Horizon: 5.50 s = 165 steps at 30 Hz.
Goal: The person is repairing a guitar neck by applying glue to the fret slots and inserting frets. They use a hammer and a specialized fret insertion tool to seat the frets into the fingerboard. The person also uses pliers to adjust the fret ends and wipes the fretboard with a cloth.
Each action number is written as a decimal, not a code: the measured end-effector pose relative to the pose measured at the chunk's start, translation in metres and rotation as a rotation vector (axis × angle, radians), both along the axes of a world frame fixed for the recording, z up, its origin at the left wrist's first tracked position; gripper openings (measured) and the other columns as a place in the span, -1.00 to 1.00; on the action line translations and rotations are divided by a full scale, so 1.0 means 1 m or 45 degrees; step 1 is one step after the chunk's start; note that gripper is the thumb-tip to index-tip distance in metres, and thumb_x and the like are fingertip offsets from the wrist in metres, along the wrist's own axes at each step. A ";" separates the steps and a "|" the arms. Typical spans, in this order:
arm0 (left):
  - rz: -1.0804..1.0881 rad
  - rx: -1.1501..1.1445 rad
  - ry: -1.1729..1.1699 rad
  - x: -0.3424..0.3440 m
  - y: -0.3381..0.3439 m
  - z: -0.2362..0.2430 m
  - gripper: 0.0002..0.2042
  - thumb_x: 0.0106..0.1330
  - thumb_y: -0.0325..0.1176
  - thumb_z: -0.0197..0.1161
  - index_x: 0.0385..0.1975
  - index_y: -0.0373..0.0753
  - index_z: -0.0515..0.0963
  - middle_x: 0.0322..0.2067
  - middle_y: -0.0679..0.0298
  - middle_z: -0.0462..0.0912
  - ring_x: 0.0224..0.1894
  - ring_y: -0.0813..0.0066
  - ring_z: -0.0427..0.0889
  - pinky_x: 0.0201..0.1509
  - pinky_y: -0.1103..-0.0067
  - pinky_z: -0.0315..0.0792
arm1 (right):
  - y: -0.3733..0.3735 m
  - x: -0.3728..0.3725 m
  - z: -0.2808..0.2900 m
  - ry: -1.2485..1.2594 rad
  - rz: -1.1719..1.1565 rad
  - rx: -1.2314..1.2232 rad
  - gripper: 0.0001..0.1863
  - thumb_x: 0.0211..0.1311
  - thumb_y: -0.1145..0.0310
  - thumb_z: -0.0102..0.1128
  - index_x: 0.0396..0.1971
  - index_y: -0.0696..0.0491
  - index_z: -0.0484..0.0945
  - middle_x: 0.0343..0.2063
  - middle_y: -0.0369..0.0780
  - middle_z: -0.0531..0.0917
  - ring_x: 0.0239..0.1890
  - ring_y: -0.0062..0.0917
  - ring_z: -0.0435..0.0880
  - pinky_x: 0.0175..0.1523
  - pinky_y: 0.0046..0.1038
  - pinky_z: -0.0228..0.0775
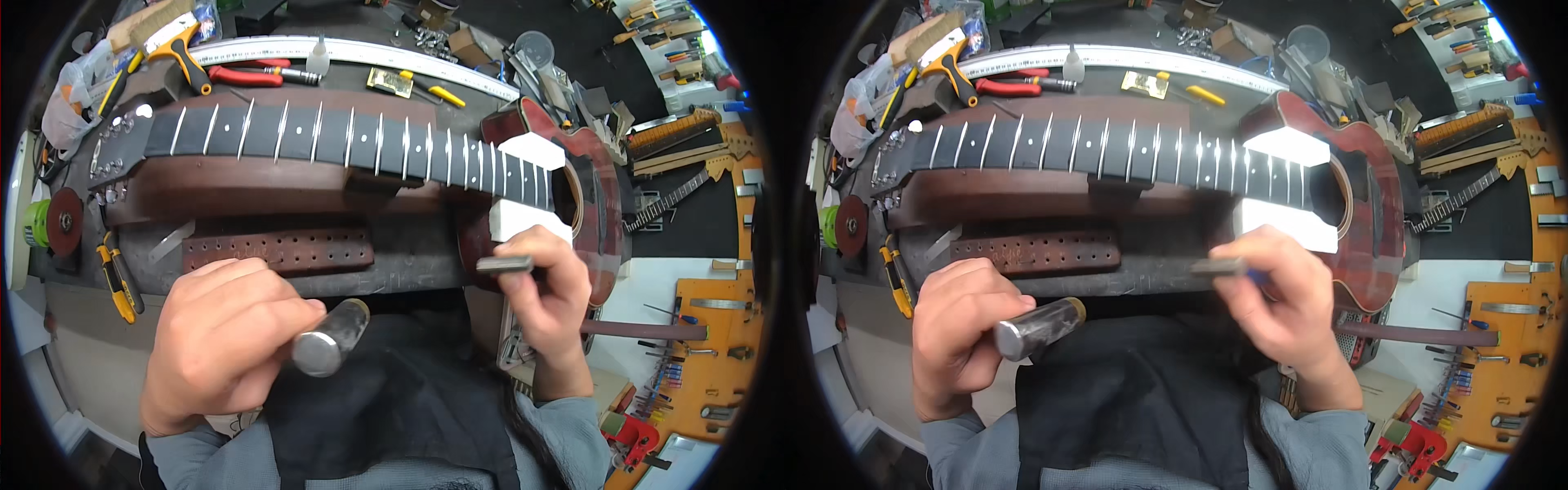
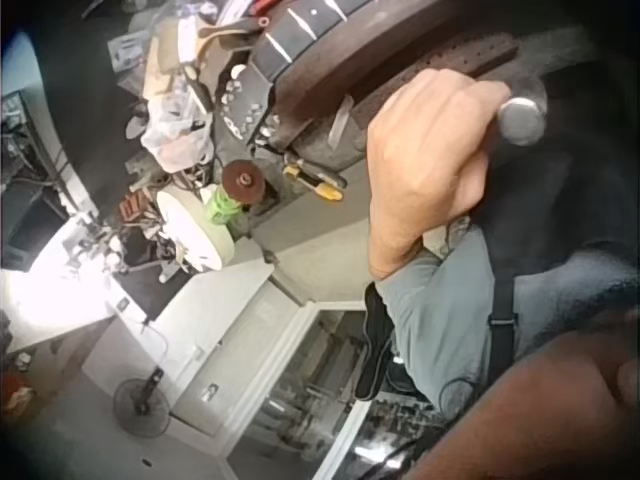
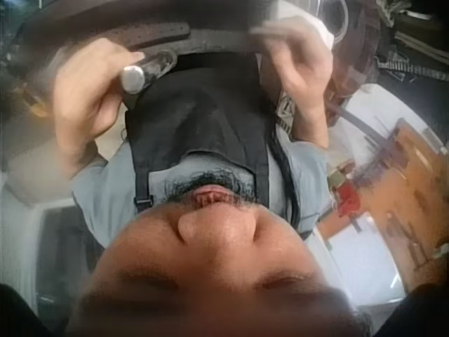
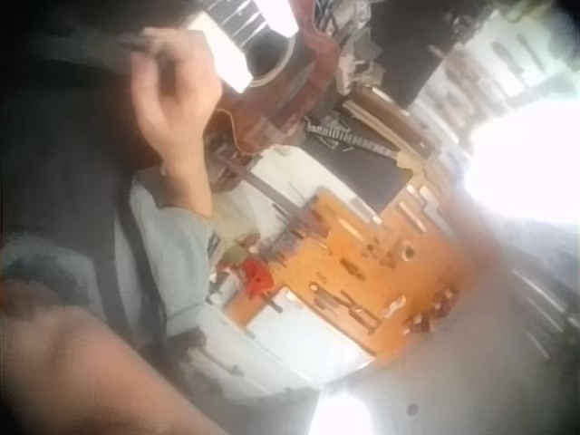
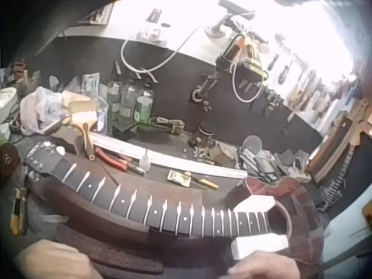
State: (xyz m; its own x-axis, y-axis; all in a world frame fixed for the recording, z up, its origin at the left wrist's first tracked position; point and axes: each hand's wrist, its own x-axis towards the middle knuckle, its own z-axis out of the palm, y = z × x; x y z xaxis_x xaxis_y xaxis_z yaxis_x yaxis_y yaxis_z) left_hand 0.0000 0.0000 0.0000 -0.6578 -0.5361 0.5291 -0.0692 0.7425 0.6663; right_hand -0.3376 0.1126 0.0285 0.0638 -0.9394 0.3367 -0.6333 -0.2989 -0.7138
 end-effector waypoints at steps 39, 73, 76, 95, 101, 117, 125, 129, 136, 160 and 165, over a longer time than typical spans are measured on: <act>0.484 -0.587 -0.140 0.084 0.000 -0.102 -0.63 0.47 -0.45 0.40 0.19 -0.36 0.48 -0.12 -0.15 0.65 -0.26 0.04 0.66 -0.34 0.19 0.54 | -0.002 0.057 -0.148 -0.335 -0.290 0.066 -0.80 0.68 0.40 0.16 0.08 0.21 0.54 -0.21 -0.20 0.60 -0.31 -0.68 0.47 -0.22 -0.60 0.35; 0.949 -0.597 -0.199 0.057 0.010 -0.114 -0.61 0.35 -0.76 0.30 0.17 -0.39 0.64 -0.09 -0.02 0.70 -0.10 0.12 0.65 -0.01 0.36 0.54 | -0.016 0.038 -0.153 -0.481 0.010 -0.033 -0.63 0.35 0.54 0.51 0.12 0.15 0.70 -0.16 -0.11 0.78 -0.20 -0.21 0.83 -0.08 -0.25 0.68; 1.045 -0.598 -0.268 0.056 0.018 -0.108 -0.65 0.41 -0.75 0.25 0.16 -0.37 0.60 -0.09 0.00 0.70 -0.08 0.13 0.65 0.06 0.37 0.53 | -0.013 0.039 -0.159 -0.557 0.051 -0.060 -0.58 0.30 0.56 0.56 0.14 0.15 0.69 -0.14 -0.12 0.76 -0.19 -0.23 0.82 -0.11 -0.29 0.67; 1.123 -0.666 -0.092 -0.039 0.052 -0.046 -0.54 0.76 -0.48 0.12 0.50 -0.25 0.12 -0.09 -0.02 0.60 -0.18 0.43 0.48 -0.08 0.53 0.43 | -0.007 0.024 -0.170 -0.725 0.294 -0.153 -0.56 0.21 0.60 0.58 0.09 0.14 0.67 -0.26 -0.17 0.60 -0.30 -0.34 0.69 -0.20 -0.32 0.50; 1.112 -0.659 -0.073 -0.068 0.050 -0.039 -0.45 0.78 -0.37 0.13 0.60 -0.22 0.05 -0.06 -0.05 0.60 -0.16 0.37 0.55 -0.08 0.53 0.49 | -0.002 0.018 -0.168 -0.758 0.326 -0.145 -0.58 0.23 0.58 0.57 0.08 0.13 0.68 -0.26 -0.17 0.60 -0.30 -0.34 0.69 -0.20 -0.32 0.50; 1.000 -0.689 -0.145 -0.111 0.031 -0.037 -0.39 0.74 -0.42 0.14 0.64 -0.27 0.00 -0.12 -0.02 0.65 -0.14 0.32 0.58 0.00 0.39 0.48 | -0.001 0.000 -0.167 -0.788 0.342 -0.137 -0.64 0.28 0.54 0.55 0.06 0.12 0.69 -0.26 -0.18 0.59 -0.30 -0.35 0.68 -0.18 -0.31 0.49; 0.974 -0.604 -0.028 -0.127 0.024 -0.034 -0.33 0.73 -0.40 0.17 0.68 -0.28 -0.04 -0.13 -0.01 0.67 -0.11 0.32 0.58 0.07 0.35 0.48 | -0.003 -0.003 -0.165 -0.764 0.358 -0.136 -0.66 0.30 0.51 0.54 0.05 0.12 0.70 -0.27 -0.18 0.59 -0.29 -0.35 0.67 -0.17 -0.31 0.48; 0.989 -0.537 0.049 -0.133 0.022 -0.034 -0.29 0.72 -0.36 0.20 0.70 -0.28 -0.05 -0.11 0.00 0.67 -0.08 0.32 0.58 0.13 0.35 0.48 | -0.004 -0.001 -0.165 -0.726 0.360 -0.137 -0.68 0.31 0.50 0.53 0.04 0.12 0.70 -0.27 -0.18 0.59 -0.29 -0.35 0.67 -0.17 -0.31 0.48; 0.929 -0.587 0.129 -0.117 0.019 -0.037 -0.37 0.77 -0.39 0.12 0.72 -0.18 0.03 0.07 -0.03 0.66 -0.25 0.52 0.65 -0.21 0.67 0.55 | -0.004 0.008 -0.164 -0.603 0.367 -0.124 -0.70 0.33 0.48 0.52 0.03 0.11 0.71 -0.27 -0.18 0.59 -0.29 -0.35 0.67 -0.16 -0.31 0.48; 0.145 -0.252 0.157 -0.115 -0.015 0.053 -0.40 0.66 -0.58 0.15 0.66 -0.46 0.21 0.62 -0.06 0.39 0.22 0.40 0.71 0.33 0.47 0.59 | 0.053 -0.061 0.007 -0.241 0.353 0.021 -0.66 0.32 0.62 0.45 0.07 0.09 0.78 -0.21 -0.18 0.78 -0.22 -0.33 0.77 -0.10 -0.33 0.60; -0.033 -0.452 -0.156 -0.142 -0.026 0.091 -0.44 0.58 -0.57 0.24 0.57 -0.43 0.42 0.48 -0.04 0.61 0.22 0.25 0.79 0.39 0.36 0.60 | -0.010 -0.087 0.004 0.055 0.001 -0.074 -0.84 0.42 0.52 0.41 -0.06 0.18 0.70 -0.18 -0.13 0.73 -0.15 -0.20 0.74 -0.01 -0.28 0.59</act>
